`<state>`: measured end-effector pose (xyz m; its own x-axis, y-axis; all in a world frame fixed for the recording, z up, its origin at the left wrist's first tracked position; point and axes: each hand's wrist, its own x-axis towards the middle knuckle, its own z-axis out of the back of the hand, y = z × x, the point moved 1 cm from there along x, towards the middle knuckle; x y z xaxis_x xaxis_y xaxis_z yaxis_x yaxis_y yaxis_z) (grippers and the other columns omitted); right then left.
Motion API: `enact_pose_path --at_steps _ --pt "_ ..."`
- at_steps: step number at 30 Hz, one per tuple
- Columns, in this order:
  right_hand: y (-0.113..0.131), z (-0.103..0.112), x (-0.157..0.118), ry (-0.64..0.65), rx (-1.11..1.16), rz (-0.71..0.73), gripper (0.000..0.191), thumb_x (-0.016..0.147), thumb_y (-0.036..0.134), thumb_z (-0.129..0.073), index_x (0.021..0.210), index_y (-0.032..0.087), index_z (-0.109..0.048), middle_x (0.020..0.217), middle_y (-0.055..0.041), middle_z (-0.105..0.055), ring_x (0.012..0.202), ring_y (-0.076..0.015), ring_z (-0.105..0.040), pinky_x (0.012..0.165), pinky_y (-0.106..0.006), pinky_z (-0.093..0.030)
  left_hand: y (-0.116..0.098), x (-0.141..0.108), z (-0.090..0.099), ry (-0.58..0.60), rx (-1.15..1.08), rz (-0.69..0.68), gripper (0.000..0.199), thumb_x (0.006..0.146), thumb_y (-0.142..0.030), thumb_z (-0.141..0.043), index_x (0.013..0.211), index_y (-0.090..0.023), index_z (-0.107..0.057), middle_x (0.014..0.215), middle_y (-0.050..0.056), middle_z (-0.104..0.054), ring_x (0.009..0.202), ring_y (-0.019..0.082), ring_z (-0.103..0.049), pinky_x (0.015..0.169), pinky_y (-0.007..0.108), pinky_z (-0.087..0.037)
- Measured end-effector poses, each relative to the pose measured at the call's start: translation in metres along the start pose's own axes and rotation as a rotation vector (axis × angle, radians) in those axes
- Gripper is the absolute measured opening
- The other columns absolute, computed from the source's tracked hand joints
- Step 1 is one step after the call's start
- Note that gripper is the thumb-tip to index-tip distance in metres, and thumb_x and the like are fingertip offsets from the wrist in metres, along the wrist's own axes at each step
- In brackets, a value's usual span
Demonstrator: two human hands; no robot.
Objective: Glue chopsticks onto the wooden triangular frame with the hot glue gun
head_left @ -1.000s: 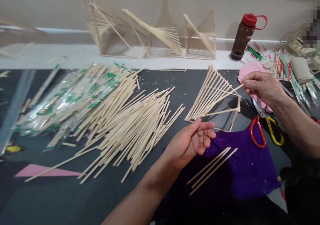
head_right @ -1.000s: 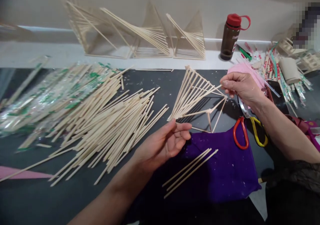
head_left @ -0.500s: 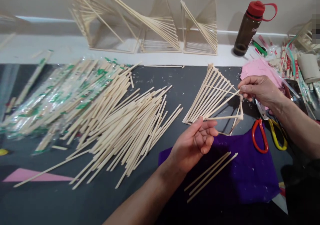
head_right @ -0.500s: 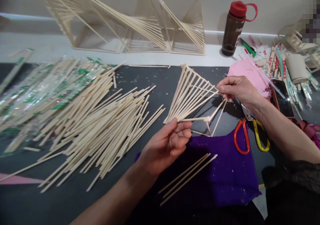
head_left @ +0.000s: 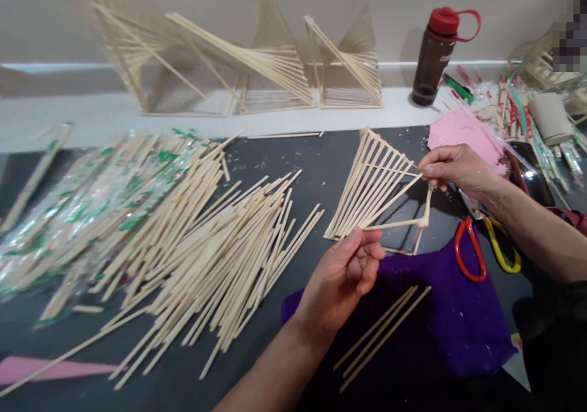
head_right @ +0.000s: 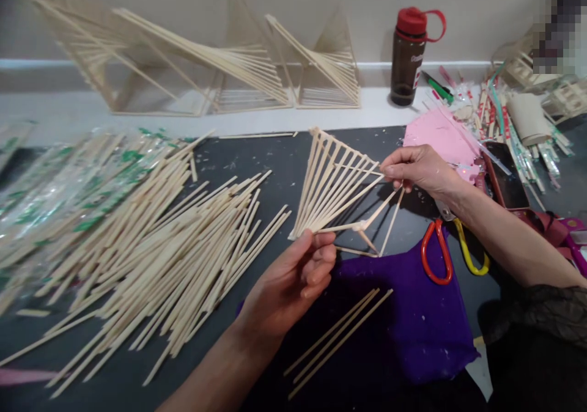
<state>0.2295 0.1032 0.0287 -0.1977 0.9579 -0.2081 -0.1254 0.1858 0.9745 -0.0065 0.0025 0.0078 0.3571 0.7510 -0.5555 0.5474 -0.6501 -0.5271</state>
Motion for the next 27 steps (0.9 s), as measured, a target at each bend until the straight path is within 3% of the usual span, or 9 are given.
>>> enact_pose_path --at_steps 8,17,27 --pt "-0.003 0.0 0.001 0.046 0.027 0.0 0.017 0.064 0.027 -0.077 0.071 0.014 -0.07 0.057 0.0015 -0.062 0.047 -0.0057 -0.052 0.038 -0.016 -0.039 -0.001 -0.001 -0.003 -0.032 0.029 0.008 0.02 0.082 -0.029 -0.069 0.074 -0.01 -0.071 0.058 0.002 -0.064 0.038 0.005 -0.049 0.03 0.012 -0.033" --pt "-0.002 0.011 0.003 0.092 -0.007 0.022 0.015 0.069 0.026 -0.078 0.074 0.014 -0.07 0.056 0.0008 -0.061 0.049 -0.0066 -0.053 0.04 -0.018 -0.038 0.001 -0.001 -0.005 0.05 -0.016 0.0 0.031 0.089 -0.033 -0.056 0.075 -0.009 -0.07 0.057 0.003 -0.064 0.036 0.008 -0.051 0.029 0.015 -0.032" --pt "0.001 0.005 0.006 0.104 -0.025 -0.021 0.013 0.067 0.027 -0.079 0.07 0.017 -0.071 0.058 0.001 -0.061 0.049 -0.0066 -0.052 0.039 -0.019 -0.037 0.003 0.001 -0.01 0.027 0.002 -0.01 0.035 0.092 -0.032 -0.051 0.072 -0.01 -0.069 0.055 0.003 -0.062 0.033 0.008 -0.048 0.028 0.015 -0.032"
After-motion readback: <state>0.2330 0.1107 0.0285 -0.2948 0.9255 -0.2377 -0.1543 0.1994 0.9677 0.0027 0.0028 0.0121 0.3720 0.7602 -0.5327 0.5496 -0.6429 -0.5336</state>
